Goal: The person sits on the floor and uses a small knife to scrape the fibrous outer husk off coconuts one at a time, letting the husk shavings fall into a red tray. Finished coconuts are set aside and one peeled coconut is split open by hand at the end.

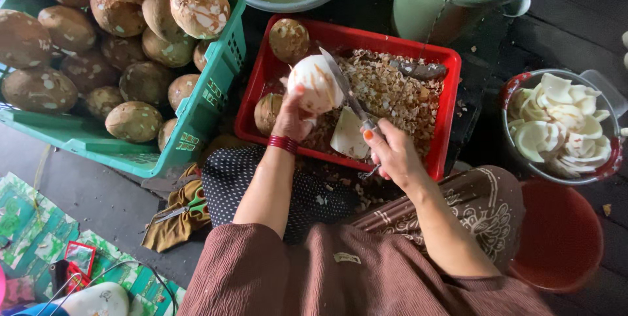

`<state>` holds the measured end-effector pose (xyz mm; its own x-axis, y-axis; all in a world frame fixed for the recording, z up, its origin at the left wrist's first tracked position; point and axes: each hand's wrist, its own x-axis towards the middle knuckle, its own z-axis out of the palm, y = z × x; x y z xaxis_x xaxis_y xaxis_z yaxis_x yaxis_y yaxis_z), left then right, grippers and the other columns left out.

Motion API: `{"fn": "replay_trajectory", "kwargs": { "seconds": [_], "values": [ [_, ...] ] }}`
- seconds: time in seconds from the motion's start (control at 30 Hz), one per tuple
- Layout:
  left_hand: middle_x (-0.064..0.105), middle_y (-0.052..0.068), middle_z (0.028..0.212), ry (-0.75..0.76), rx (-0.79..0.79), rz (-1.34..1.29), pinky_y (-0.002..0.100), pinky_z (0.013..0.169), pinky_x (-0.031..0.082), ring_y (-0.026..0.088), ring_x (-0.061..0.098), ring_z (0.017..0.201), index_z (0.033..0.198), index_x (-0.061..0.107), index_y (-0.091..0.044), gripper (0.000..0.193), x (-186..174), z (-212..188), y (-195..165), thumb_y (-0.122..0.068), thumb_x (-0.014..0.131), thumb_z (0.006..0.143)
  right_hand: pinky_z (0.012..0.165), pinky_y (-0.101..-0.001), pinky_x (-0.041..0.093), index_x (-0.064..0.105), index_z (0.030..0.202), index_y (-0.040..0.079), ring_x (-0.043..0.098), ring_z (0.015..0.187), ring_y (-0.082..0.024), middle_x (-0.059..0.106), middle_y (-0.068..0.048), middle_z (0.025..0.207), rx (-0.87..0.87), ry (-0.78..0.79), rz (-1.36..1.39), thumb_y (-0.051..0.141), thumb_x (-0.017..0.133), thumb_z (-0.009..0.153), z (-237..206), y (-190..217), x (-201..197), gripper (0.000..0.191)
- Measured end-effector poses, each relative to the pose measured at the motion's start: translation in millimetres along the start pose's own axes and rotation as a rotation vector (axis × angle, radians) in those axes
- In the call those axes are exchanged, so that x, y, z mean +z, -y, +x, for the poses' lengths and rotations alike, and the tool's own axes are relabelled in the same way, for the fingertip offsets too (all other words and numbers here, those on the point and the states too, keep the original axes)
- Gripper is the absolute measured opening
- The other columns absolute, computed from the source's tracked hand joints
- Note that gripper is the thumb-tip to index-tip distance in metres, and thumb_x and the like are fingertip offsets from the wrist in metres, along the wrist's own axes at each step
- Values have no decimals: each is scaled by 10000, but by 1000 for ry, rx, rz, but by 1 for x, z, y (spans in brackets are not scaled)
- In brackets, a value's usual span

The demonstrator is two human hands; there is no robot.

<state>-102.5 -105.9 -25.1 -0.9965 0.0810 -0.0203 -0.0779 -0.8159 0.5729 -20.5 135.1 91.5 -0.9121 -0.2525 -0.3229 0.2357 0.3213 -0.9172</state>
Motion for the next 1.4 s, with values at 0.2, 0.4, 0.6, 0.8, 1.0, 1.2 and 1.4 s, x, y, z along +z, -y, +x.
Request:
{"fn": "replay_trajectory", "kwargs": {
  "seconds": [0.2, 0.4, 0.6, 0.8, 1.0, 1.2, 1.4],
  "values": [
    [577, 120, 1393, 12, 147, 249, 436, 1062, 527, 275, 594, 1266, 1558, 369, -90, 987, 5, 1, -9, -129, 866, 707, 601, -220, 432, 538, 1284, 121, 508, 752, -87, 552, 17, 919, -935, -268, 474, 496, 557, 1080, -21, 23, 22, 427],
    [581, 132, 1371, -1, 145, 335, 414, 1042, 551, 262, 604, 1238, 1523, 404, -57, 980, 8, -2, -6, -153, 901, 684, 590, -467, 481, 551, 1126, 25, 639, 667, -339, 654, -170, 726, -297, -210, -413, 408, 491, 1058, 39, -6, 52, 393],
    [548, 122, 1296, -127, 230, 488, 439, 924, 588, 268, 587, 1177, 1416, 389, -54, 917, -7, 4, -26, -213, 895, 667, 599, -530, 464, 571, 1087, 41, 602, 684, -428, 590, -224, 772, -104, -184, -319, 340, 549, 1063, 30, 7, 21, 301],
    [563, 133, 1373, -60, 90, 125, 455, 974, 580, 268, 595, 1246, 1454, 446, -82, 719, -5, -1, -39, -291, 725, 825, 1022, -509, 470, 539, 1431, 65, 525, 1250, -405, 509, -233, 1369, -599, -485, -790, 231, 767, 838, 42, 38, 28, 657],
    [594, 138, 1389, 58, -166, 157, 394, 1057, 521, 254, 595, 1257, 1477, 476, 6, 751, 25, -15, -37, -320, 763, 865, 1244, -513, 343, 382, 1548, 69, 406, 1457, -432, 404, -243, 1531, -821, -198, -428, 109, 768, 674, 66, 19, 53, 957],
    [653, 88, 1273, 122, 156, 817, 350, 1080, 545, 182, 639, 1199, 1391, 553, -11, 922, 44, -15, -70, -187, 949, 577, 1256, -527, 392, 427, 1504, 87, 452, 1442, -380, 414, -221, 1527, -841, -270, -419, 91, 669, 692, 88, 31, 66, 847],
    [638, 126, 1184, 218, -259, 532, 443, 973, 551, 259, 638, 1069, 1397, 539, 6, 880, 35, 24, -131, -112, 865, 588, 978, -553, 514, 573, 1394, 92, 583, 1227, -358, 631, -179, 1324, -429, -6, -30, 119, 529, 648, 119, 62, 22, 748]
  ]
}}
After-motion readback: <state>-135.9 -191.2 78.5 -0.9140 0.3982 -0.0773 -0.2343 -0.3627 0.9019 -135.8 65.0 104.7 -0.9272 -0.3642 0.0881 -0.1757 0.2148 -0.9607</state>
